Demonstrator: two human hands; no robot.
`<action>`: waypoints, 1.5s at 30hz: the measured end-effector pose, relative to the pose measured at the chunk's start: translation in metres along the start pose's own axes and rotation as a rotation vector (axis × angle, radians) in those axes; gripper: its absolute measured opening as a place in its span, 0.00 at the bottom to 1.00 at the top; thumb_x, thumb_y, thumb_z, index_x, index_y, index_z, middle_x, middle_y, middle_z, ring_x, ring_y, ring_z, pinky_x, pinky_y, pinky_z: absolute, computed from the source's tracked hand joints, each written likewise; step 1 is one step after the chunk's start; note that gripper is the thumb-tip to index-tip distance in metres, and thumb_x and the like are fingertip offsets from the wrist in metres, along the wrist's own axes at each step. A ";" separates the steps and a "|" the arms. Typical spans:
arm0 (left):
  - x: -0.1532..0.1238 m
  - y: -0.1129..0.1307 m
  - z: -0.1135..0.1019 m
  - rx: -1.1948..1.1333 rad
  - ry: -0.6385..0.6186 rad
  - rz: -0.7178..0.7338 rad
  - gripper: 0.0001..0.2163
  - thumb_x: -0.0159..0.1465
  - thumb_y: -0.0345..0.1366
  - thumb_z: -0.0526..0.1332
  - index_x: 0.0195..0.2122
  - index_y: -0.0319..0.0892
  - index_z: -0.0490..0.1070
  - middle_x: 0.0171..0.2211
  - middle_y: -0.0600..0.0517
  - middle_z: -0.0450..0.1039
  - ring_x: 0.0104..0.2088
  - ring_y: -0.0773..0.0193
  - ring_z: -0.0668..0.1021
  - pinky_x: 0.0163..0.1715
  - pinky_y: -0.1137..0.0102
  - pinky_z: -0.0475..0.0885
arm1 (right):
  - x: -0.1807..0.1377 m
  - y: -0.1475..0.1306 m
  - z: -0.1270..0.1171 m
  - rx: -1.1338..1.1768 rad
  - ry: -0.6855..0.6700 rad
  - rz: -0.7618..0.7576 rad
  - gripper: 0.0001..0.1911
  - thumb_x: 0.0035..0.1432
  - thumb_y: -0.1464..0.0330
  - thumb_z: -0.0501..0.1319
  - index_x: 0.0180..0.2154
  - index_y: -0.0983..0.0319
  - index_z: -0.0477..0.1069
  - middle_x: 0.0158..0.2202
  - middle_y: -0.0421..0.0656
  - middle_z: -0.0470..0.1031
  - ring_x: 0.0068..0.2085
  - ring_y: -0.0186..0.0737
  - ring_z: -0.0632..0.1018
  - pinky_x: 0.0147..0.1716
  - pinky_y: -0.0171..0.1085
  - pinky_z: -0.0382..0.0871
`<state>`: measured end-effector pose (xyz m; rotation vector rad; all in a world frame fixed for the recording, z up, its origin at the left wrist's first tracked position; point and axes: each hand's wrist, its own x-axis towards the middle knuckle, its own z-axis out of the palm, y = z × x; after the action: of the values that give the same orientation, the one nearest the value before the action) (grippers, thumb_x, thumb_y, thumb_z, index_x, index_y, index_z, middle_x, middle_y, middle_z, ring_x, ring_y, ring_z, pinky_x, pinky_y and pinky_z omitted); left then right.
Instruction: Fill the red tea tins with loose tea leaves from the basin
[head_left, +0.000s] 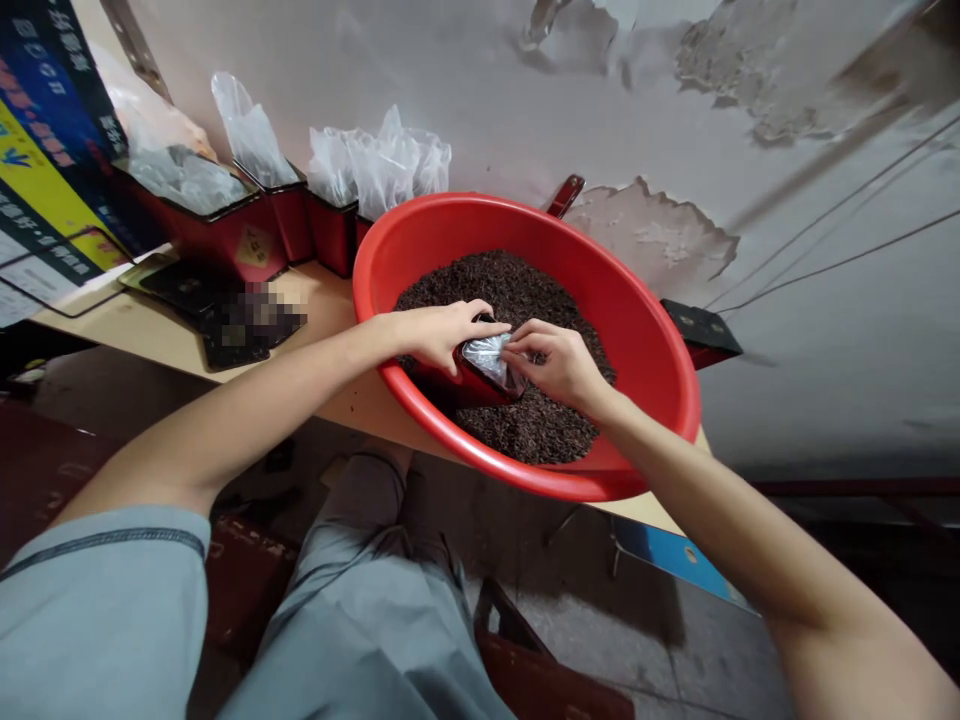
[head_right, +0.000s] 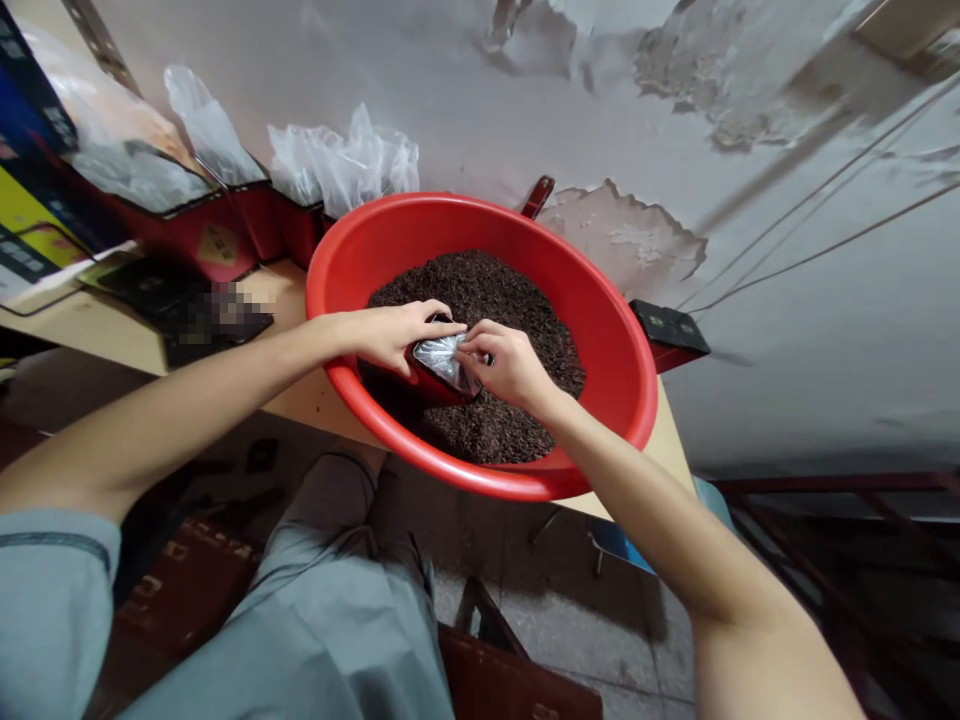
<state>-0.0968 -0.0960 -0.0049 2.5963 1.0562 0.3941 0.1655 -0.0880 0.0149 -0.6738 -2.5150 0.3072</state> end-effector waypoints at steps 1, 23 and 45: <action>0.000 0.001 0.000 0.006 -0.005 0.008 0.50 0.51 0.40 0.76 0.76 0.54 0.60 0.76 0.44 0.55 0.70 0.41 0.67 0.68 0.57 0.66 | -0.006 0.000 0.001 -0.035 -0.012 -0.022 0.12 0.70 0.62 0.64 0.40 0.61 0.84 0.42 0.50 0.82 0.40 0.47 0.82 0.43 0.47 0.79; -0.082 -0.006 -0.068 -0.023 0.361 -0.334 0.33 0.68 0.57 0.63 0.69 0.45 0.68 0.68 0.41 0.70 0.67 0.45 0.73 0.70 0.52 0.66 | 0.000 0.018 0.012 -0.098 -0.122 -0.095 0.31 0.57 0.60 0.73 0.60 0.58 0.71 0.68 0.58 0.61 0.64 0.63 0.72 0.60 0.62 0.74; -0.212 -0.089 0.015 0.497 -0.095 -1.326 0.33 0.70 0.51 0.63 0.66 0.27 0.66 0.64 0.22 0.71 0.66 0.32 0.73 0.64 0.46 0.67 | 0.041 0.001 0.069 -0.279 -0.073 -0.046 0.34 0.74 0.60 0.44 0.72 0.69 0.63 0.71 0.66 0.66 0.65 0.68 0.74 0.63 0.65 0.68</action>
<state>-0.2933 -0.1884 -0.0814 1.5733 2.6709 -0.3550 0.0987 -0.0720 -0.0261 -0.7206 -2.6665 -0.0377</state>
